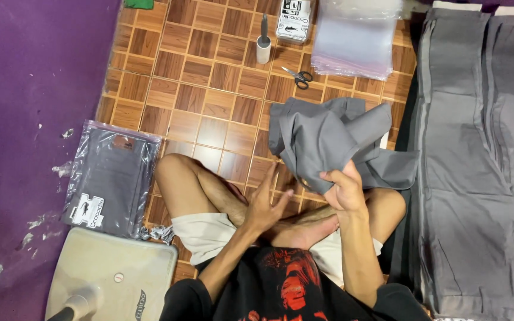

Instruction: Folding a pair of trousers and using scissors to trim loose threads to prepare them for packaging.

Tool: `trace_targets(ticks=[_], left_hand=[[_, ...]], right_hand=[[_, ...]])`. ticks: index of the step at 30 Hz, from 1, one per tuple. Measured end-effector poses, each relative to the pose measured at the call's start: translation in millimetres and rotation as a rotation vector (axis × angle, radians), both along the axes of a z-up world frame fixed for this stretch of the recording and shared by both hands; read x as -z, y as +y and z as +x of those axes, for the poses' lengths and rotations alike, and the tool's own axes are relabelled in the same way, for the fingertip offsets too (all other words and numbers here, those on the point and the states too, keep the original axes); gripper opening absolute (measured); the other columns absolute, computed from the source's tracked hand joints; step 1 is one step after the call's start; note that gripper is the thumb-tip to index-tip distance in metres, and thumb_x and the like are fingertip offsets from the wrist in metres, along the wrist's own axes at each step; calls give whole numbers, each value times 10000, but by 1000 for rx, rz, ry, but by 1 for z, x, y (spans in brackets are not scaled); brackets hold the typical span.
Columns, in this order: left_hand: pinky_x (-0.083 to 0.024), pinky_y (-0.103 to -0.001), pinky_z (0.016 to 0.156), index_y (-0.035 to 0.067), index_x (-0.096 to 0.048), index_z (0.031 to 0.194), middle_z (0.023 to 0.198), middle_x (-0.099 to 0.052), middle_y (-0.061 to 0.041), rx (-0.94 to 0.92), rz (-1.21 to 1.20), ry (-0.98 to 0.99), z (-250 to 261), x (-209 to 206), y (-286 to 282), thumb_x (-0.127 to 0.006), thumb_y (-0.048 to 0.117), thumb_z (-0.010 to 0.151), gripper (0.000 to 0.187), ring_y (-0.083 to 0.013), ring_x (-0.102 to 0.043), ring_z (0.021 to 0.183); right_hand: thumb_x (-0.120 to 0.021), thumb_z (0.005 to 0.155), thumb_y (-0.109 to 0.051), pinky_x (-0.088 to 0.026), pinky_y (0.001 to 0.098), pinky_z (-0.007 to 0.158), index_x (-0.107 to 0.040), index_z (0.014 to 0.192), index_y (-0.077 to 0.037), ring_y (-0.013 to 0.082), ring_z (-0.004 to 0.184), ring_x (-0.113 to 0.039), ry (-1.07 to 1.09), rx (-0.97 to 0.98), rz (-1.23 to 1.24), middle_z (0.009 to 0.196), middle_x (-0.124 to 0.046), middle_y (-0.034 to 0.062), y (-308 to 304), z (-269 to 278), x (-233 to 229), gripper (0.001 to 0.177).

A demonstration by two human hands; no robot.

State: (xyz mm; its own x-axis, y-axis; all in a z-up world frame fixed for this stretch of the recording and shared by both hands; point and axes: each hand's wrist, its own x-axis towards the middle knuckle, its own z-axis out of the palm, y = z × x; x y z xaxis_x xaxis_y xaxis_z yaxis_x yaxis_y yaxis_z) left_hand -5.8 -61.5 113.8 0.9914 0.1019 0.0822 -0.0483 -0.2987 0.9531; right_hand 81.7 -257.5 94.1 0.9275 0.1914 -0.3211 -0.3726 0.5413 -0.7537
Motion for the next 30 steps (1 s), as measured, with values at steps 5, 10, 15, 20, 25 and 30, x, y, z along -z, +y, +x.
trace_targets(ticks=[5, 10, 15, 20, 25, 30], left_hand=[[-257, -522, 1215, 18, -311, 1583, 1610, -346, -244, 33, -53, -96, 5, 39, -16, -562, 246, 1009, 667, -399, -343, 1469], [-558, -428, 841, 62, -725, 1209, 993, -746, -154, -304, -109, -150, 4, 111, -28, -540, 159, 1002, 294, -332, -730, 977], [-552, -324, 744, 77, -776, 904, 768, -732, -51, -193, -386, 89, -6, 106, 17, -479, 257, 1072, 385, -120, -662, 761], [-497, -243, 634, 91, -781, 931, 701, -669, 30, 25, -530, 150, -3, 20, 25, -473, 290, 1091, 401, -67, -534, 698], [-541, -218, 651, 9, -519, 1444, 954, -761, -89, 230, -920, 142, -5, 18, 23, -709, 107, 931, 555, -67, -642, 781], [-523, -315, 852, 86, -666, 1296, 1106, -717, -23, 336, -787, 259, -16, 29, 6, -780, 44, 843, 469, -114, -588, 965]], right_hand=[[-518, 744, 190, -459, 620, 1059, -357, 1552, -58, 381, 1275, -548, -1, 23, 72, 1433, -530, 208, 27, -19, 20, 861], [-523, 744, 219, -482, 611, 1032, -487, 1477, -62, 346, 1228, -578, 42, 31, 79, 1352, -607, 168, 31, -40, 50, 786], [-473, 726, 198, -468, 632, 1060, -433, 1478, 6, 415, 1292, -559, 38, 115, 36, 1375, -567, 246, -33, 14, 8, 777], [-439, 721, 186, -482, 607, 1063, -548, 1389, 2, 411, 1277, -609, 111, 97, 130, 1374, -601, 251, -64, 51, 45, 701], [-462, 724, 144, -442, 632, 1089, -568, 1402, 5, 404, 1247, -619, 126, 163, 219, 1395, -590, 265, -93, 60, 101, 700], [-491, 689, 107, -453, 600, 1097, -583, 1392, -1, 412, 1205, -651, 130, 203, 273, 1350, -620, 264, -155, 87, 230, 717]])
